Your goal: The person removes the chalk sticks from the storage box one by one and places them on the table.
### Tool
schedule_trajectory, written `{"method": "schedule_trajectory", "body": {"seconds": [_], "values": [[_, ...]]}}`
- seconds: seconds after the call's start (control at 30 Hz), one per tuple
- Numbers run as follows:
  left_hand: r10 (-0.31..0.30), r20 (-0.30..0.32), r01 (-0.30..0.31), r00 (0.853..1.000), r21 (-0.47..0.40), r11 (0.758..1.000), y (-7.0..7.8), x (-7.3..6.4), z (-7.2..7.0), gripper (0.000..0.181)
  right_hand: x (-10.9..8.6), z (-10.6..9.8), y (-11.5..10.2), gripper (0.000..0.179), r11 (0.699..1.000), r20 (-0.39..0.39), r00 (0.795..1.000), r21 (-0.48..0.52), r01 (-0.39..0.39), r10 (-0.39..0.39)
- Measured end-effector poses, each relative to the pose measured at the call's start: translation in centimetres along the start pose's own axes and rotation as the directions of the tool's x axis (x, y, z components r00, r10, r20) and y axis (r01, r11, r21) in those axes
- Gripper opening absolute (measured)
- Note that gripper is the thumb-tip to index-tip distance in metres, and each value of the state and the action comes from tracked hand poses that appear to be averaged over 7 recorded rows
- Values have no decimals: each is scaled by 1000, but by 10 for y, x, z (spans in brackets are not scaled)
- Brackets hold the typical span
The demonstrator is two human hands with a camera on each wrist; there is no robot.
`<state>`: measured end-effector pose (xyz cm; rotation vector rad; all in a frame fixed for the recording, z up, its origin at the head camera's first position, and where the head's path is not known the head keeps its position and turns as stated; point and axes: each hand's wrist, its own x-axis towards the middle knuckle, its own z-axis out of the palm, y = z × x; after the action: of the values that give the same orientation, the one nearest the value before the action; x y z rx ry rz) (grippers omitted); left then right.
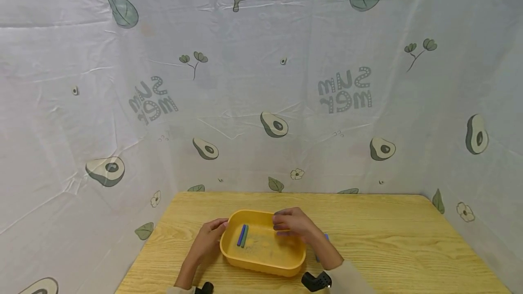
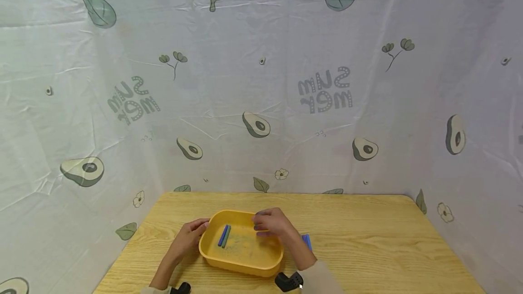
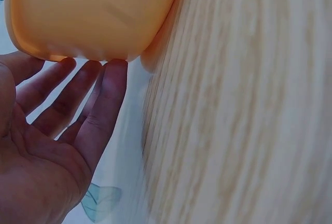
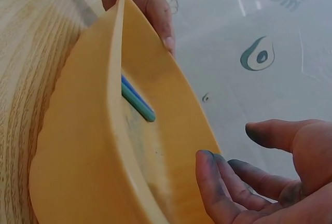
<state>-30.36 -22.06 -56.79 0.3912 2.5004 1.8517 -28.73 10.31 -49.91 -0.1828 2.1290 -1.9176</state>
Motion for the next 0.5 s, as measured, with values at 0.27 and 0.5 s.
{"method": "schedule_trajectory", "body": {"seconds": [0.27, 0.5], "values": [[-4, -9, 4, 1000, -4, 1000, 1, 1, 1, 46, 7, 8, 1, 43, 1000, -28, 999, -4, -16, 15], [1, 18, -1, 1000, -14, 1000, 1, 1, 0, 49, 12, 14, 4, 39, 1000, -15, 1000, -19, -12, 11]]}}
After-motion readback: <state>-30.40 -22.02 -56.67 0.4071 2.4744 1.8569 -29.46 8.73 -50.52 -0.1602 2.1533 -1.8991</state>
